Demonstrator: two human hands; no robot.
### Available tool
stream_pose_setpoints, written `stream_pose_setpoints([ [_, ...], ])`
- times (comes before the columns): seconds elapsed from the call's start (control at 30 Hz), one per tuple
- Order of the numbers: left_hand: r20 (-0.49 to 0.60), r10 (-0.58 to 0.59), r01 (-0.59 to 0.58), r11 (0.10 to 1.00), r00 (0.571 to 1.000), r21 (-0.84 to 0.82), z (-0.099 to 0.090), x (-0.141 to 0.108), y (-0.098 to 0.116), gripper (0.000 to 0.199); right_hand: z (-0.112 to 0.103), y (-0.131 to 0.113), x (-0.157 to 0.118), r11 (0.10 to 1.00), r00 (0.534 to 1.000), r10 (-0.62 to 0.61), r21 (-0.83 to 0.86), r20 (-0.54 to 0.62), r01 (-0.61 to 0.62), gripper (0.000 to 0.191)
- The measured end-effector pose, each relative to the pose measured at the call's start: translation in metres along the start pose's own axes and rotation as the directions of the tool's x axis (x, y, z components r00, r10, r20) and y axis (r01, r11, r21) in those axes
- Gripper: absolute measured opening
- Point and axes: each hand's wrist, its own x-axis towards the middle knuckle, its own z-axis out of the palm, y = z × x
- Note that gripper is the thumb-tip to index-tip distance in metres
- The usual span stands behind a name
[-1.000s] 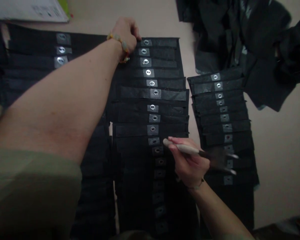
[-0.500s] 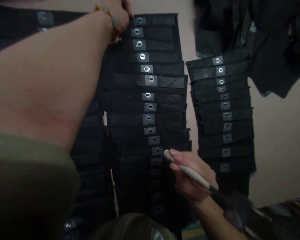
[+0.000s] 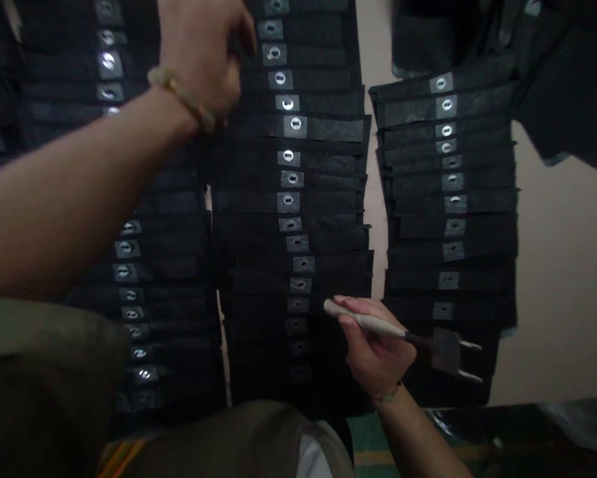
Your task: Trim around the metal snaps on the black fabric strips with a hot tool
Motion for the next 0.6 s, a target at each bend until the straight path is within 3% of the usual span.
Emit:
stream_pose_setpoints([
  [0.07, 0.045, 0.038, -0.037, 0.999, 0.998, -0.013, -0.016, -0.077, 0.020, 0.042, -0.003, -0.001, -0.023, 0.995, 0.998, 0.064, 0.079, 0.012, -0.065, 0.041],
  [0.17, 0.061, -0.036, 0.041, 0.996, 0.997, -0.084, -0.030, -0.191, 0.048, 0.033, -0.006, 0.000, -0.048, 0.979, 0.993, 0.110, 0.167, 0.034, -0.114, 0.035],
  [0.23, 0.010, -0.082, 0.082, 0.991, 0.997, -0.104, -0.035, -0.262, 0.068, 0.023, -0.009, -0.002, -0.060, 0.972, 0.992, 0.121, 0.199, 0.031, -0.124, 0.031],
  [0.33, -0.037, -0.241, 0.235, 0.965, 0.970, -0.115, -0.041, -0.366, 0.104, 0.015, -0.021, -0.005, -0.078, 0.965, 0.990, 0.138, 0.224, 0.017, -0.138, 0.025],
  [0.43, -0.039, -0.401, 0.396, 0.914, 0.915, -0.087, -0.042, -0.469, 0.143, 0.013, -0.038, 0.000, -0.103, 0.963, 0.979, 0.195, 0.176, 0.063, -0.204, 0.018],
  [0.53, 0.006, -0.502, 0.502, 0.863, 0.865, -0.064, -0.040, -0.554, 0.175, 0.014, -0.054, 0.012, -0.133, 0.961, 0.954, 0.256, 0.068, 0.157, -0.269, 0.015],
  [0.6, 0.034, -0.533, 0.534, 0.843, 0.845, -0.062, -0.037, -0.590, 0.191, 0.014, -0.060, 0.019, -0.148, 0.960, 0.942, 0.272, 0.009, 0.197, -0.279, 0.016],
])
